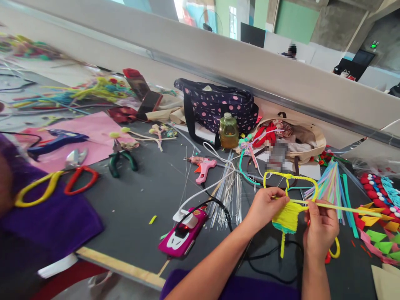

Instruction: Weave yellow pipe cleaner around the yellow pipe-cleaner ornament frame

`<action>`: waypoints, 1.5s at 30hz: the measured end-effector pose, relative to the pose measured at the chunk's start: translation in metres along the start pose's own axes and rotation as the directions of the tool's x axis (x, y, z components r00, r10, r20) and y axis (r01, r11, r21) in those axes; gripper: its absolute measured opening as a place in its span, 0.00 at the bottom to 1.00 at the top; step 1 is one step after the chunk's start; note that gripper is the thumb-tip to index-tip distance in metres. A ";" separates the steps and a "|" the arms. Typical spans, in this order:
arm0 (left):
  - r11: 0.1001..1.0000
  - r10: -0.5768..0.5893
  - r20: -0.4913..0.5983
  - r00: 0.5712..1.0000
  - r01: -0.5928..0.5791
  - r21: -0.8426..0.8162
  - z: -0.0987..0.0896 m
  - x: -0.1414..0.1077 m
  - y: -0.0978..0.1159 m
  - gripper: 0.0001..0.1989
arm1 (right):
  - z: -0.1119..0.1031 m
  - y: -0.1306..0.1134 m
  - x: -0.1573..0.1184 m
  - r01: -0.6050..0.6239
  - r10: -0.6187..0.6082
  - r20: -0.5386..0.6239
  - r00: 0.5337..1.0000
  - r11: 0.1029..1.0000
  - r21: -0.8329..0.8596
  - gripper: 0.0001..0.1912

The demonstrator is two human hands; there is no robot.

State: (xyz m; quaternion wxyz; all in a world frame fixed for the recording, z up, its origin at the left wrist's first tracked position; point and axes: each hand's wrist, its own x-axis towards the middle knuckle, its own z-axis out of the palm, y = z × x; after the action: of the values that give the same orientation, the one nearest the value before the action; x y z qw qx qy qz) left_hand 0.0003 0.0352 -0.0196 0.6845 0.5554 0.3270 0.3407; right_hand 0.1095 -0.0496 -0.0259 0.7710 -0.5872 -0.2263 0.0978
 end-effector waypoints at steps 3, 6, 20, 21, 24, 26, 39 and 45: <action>0.999 -0.039 0.014 0.999 0.039 -0.035 -0.002 0.000 0.002 0.12 | -0.005 0.000 0.003 -0.109 0.086 0.175 0.981 0.986 0.128 0.15; 0.991 -0.102 0.064 0.993 0.107 -0.083 -0.004 -0.001 0.007 0.13 | -0.015 0.001 0.006 -0.200 0.129 0.382 0.915 0.968 0.152 0.18; 0.985 -0.149 0.207 0.967 0.165 -0.058 -0.009 -0.001 0.012 0.16 | -0.016 0.004 0.003 0.090 -0.093 0.427 0.899 0.996 0.029 0.06; 0.984 -0.151 0.216 0.965 0.168 -0.063 -0.009 -0.002 0.012 0.16 | -0.016 0.004 0.002 0.133 -0.120 0.397 0.910 0.991 -0.006 0.06; 0.979 -0.153 0.244 0.958 0.180 -0.091 -0.010 -0.002 0.014 0.16 | -0.016 0.007 0.000 0.210 -0.161 0.327 0.931 0.970 -0.121 0.08; 0.977 -0.152 0.253 0.955 0.185 -0.110 -0.010 -0.003 0.015 0.16 | -0.016 0.009 -0.002 0.218 -0.170 0.300 0.939 0.966 -0.137 0.08; 0.963 -0.121 0.281 0.952 0.181 -0.197 -0.011 -0.001 0.009 0.16 | 0.005 0.018 -0.008 -0.276 0.271 0.060 0.961 0.957 0.085 0.09; 0.953 -0.121 0.290 0.949 0.193 -0.234 -0.010 0.001 0.008 0.16 | 0.008 0.022 -0.003 -0.487 0.452 0.195 0.870 0.848 0.207 0.08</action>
State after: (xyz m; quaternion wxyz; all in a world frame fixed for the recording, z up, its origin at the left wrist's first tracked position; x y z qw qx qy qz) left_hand -0.0084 0.0421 -0.0139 0.8148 0.4745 0.2259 0.2450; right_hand 0.1054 -0.0374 -0.0454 0.7735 -0.5145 -0.1146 0.3519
